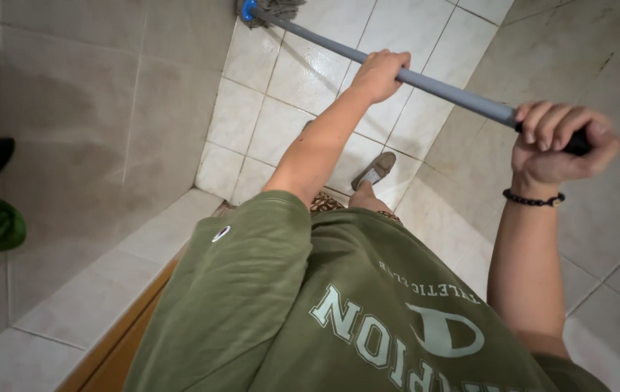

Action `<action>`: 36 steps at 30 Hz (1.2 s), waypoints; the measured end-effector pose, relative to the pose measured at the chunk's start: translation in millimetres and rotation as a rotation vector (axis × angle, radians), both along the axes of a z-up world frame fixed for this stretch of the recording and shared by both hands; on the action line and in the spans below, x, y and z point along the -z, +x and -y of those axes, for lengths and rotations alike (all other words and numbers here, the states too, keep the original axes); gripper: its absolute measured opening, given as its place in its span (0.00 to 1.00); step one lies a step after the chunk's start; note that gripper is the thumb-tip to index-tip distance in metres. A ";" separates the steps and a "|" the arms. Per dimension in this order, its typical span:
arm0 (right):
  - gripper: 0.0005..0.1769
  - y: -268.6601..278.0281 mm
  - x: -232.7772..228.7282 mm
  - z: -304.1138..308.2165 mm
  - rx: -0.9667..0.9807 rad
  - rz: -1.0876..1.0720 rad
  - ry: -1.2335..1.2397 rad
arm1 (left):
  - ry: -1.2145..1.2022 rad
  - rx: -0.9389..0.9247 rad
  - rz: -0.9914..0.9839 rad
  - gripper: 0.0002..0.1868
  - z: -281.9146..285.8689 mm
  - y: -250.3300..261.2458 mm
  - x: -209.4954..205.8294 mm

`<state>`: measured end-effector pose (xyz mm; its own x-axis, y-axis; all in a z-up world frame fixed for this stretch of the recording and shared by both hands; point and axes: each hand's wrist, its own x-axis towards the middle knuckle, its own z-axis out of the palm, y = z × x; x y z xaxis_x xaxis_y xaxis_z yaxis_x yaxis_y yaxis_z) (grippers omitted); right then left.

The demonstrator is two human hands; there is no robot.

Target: Mopping the white tiled floor in a bathroom using a long-handled string mop.

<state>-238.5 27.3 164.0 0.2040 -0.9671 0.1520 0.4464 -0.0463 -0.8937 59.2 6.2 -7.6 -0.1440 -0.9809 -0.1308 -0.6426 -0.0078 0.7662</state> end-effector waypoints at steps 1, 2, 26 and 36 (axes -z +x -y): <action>0.30 1.3 -5.1 1.8 -0.005 -0.004 0.003 | 0.003 -0.005 -0.004 0.08 -5.1 -0.2 -5.4; 0.29 4.8 -9.4 6.0 -0.032 -0.008 -0.003 | -0.010 -0.056 0.006 0.09 -7.7 2.5 -11.3; 0.18 196.6 6.5 -7.5 -0.638 0.021 0.315 | 0.291 -0.540 0.006 0.16 -238.1 102.7 -7.9; 0.22 163.9 23.2 7.9 -0.579 -0.001 0.380 | 0.311 -0.542 0.081 0.15 -217.5 78.4 19.3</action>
<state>-74.7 19.4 140.8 0.7035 -0.6884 -0.1766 0.3034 0.5156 -0.8013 137.6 223.7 -26.9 0.3848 -0.8262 -0.4114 -0.5407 -0.5631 0.6249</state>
